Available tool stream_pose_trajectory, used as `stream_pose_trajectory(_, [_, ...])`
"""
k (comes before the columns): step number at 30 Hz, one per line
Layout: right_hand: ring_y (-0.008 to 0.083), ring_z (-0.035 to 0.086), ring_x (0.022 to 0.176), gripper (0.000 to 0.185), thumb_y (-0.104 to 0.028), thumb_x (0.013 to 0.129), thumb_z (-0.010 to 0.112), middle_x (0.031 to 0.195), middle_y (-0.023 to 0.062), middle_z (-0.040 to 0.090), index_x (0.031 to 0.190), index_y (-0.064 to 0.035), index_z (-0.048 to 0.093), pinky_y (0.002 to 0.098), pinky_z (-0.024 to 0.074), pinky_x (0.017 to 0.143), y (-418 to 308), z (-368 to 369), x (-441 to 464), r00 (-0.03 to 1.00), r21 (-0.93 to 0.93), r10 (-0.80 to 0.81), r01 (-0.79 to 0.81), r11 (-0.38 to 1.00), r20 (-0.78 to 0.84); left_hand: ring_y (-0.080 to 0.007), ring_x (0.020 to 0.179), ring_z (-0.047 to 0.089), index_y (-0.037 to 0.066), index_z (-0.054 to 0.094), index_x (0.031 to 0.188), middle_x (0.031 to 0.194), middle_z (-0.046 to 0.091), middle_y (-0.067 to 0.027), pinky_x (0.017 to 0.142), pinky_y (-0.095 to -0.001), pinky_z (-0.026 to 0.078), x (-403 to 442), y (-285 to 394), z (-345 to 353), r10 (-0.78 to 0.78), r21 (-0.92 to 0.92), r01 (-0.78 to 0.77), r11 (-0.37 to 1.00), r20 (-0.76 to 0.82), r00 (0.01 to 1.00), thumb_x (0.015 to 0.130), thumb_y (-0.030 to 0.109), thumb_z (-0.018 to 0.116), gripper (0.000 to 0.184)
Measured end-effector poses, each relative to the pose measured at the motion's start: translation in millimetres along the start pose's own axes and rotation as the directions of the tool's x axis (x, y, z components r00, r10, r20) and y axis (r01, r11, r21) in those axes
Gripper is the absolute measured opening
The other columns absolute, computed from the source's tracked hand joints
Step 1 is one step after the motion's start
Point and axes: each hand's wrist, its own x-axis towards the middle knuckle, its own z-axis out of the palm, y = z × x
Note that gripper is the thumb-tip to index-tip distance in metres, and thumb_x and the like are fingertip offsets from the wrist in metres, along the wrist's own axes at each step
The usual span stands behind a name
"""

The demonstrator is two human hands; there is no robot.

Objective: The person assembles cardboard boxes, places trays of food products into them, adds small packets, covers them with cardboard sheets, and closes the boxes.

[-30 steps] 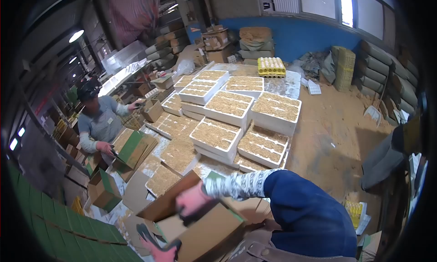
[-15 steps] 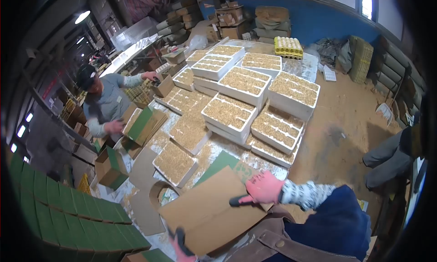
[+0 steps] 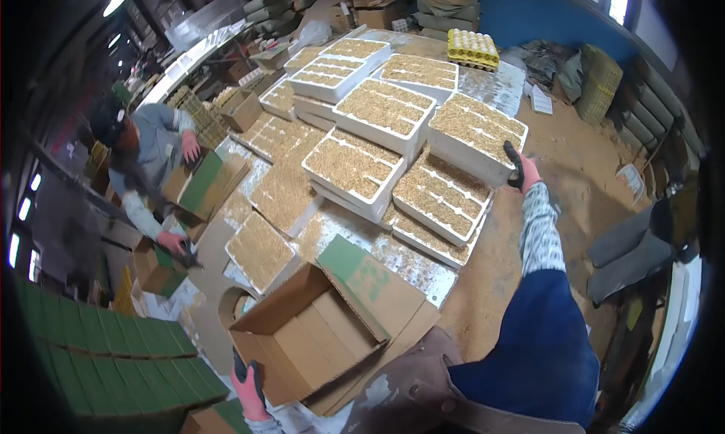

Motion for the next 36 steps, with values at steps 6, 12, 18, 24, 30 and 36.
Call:
stream_pose_trajectory(6, [0.0241, 0.06, 0.071, 0.047, -0.025, 0.075, 0.068, 0.096, 0.014, 0.061, 0.112, -0.0002, 0.054, 0.0341, 0.0491, 0.055, -12.8, -16.3, -12.6, 0.982, -0.04, 0.147, -0.143, 0.989, 0.119, -0.0188, 0.098, 0.052, -0.003, 0.045, 0.123, 0.114, 0.051, -0.0115, 0.086, -0.0293, 0.043, -5.4, -23.8, -17.9, -0.067, -0.012, 0.067, 0.998, 0.014, 0.998, 0.083, 0.011, 0.059, 0.044])
stream_pose_trajectory(12, [0.0247, 0.054, 0.102, 0.047, -0.029, 0.08, 0.057, 0.114, 0.0102, 0.056, 0.119, -0.0049, 0.05, 0.0384, 0.0436, 0.086, 13.7, -29.2, -70.3, 0.944, 0.205, 0.045, -0.118, 0.972, 0.328, -0.0105, 0.095, 0.053, -0.003, 0.047, 0.122, 0.109, 0.058, -0.0062, 0.08, -0.024, 0.045, -11.9, -9.8, -5.0, -0.059, -0.218, 0.075, 0.973, 0.081, 0.995, 0.082, 0.004, 0.059, 0.042])
stream_pose_trajectory(18, [0.0236, 0.049, 0.111, 0.041, -0.006, 0.08, 0.06, 0.121, 0.0162, 0.05, 0.117, 0.0043, 0.048, 0.0369, 0.0375, 0.096, 15.6, 19.4, -181.7, 0.443, -0.096, -0.654, 0.864, 0.494, 0.614, -0.0253, 0.1, 0.057, -0.005, 0.05, 0.117, 0.106, 0.06, -0.0201, 0.087, -0.032, 0.043, -1.7, 0.8, 20.7, 0.219, 0.115, -0.215, 0.97, -0.017, 0.976, 0.079, 0.016, 0.063, 0.045])
stream_pose_trajectory(24, [0.0213, 0.058, 0.094, 0.028, -0.004, 0.077, 0.062, 0.102, 0.0142, 0.06, 0.103, 0.0021, 0.055, 0.0323, 0.0453, 0.082, -30.2, 125.6, -294.2, 0.265, 0.023, -0.248, 0.639, 0.769, 0.932, -0.0354, 0.081, 0.058, 0.002, 0.054, 0.114, 0.09, 0.06, -0.0224, 0.073, -0.0399, 0.045, -6.8, -1.9, 39.2, 0.382, 0.114, -0.372, 0.921, -0.085, 0.92, 0.079, 0.025, 0.063, 0.043])
stream_pose_trajectory(30, [0.0154, 0.056, 0.094, 0.045, 0.001, 0.077, 0.056, 0.112, 0.011, 0.056, 0.121, 0.0001, 0.046, 0.0257, 0.0453, 0.079, -58.7, 188.5, -348.5, 0.212, -0.055, -0.108, 0.639, 0.767, 0.971, -0.0192, 0.102, 0.055, -0.005, 0.046, 0.121, 0.107, 0.059, -0.0185, 0.09, -0.0289, 0.04, -27.4, -25.9, 22.9, 0.23, -0.284, -0.216, 0.934, 0.019, 0.973, 0.078, 0.008, 0.062, 0.048])
stream_pose_trajectory(36, [0.0335, 0.06, 0.094, 0.07, -0.005, 0.076, 0.054, 0.102, 0.0215, 0.06, 0.138, -0.0017, 0.021, 0.0361, 0.0473, 0.081, -29.7, 201.1, -354.3, 0.305, -0.387, 0.273, 0.86, 0.333, 0.912, -0.0161, 0.098, 0.056, -0.005, 0.044, 0.123, 0.108, 0.06, -0.0185, 0.086, -0.0287, 0.042, -46.3, 2.2, 7.1, 0.23, -0.196, -0.214, 0.957, 0.061, 0.971, 0.072, 0.012, 0.068, 0.059])
